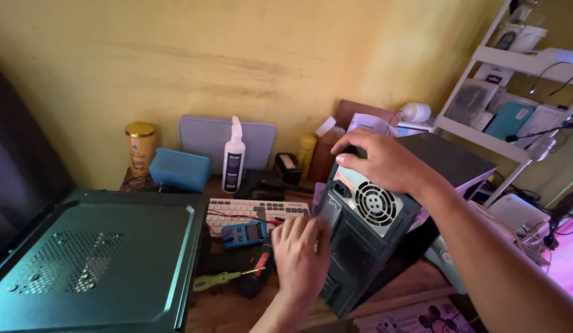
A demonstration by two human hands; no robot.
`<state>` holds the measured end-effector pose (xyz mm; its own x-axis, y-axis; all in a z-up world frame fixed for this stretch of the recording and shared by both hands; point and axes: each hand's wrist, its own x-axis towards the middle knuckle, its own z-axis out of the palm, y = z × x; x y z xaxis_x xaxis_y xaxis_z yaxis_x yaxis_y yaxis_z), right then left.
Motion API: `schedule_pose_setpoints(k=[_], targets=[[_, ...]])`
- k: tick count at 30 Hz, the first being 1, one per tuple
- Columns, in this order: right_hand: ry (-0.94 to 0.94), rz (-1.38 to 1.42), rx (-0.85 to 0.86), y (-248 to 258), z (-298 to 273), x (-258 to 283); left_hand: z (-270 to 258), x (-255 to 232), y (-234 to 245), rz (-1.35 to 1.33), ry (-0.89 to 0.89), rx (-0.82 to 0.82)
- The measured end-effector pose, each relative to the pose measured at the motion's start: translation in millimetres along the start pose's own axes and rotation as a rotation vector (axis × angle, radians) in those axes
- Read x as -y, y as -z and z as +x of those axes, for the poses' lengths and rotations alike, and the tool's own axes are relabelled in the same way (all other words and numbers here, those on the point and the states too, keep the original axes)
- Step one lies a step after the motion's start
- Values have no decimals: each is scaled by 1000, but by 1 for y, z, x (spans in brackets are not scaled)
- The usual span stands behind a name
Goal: Disassembling a computer tower by removing screws from the power supply unit on the back panel.
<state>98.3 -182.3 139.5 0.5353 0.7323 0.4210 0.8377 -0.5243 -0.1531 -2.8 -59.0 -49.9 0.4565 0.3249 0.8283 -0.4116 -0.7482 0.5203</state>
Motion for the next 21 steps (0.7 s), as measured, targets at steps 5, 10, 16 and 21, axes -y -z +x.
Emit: schedule_pose_setpoints(k=[5,10,16,21], targets=[[-25,24,-10,0,-1,2,35,-15,-18,-127,-51,-142],[-31,17,-25,1,-1,2,44,-14,-25,-200,-122,-129],[-39,15,-20,1,-1,0,45,-6,-18,-119,-389,-83],[22,46,-55,0,-1,-3,49,-5,-15,-3,-462,-11]])
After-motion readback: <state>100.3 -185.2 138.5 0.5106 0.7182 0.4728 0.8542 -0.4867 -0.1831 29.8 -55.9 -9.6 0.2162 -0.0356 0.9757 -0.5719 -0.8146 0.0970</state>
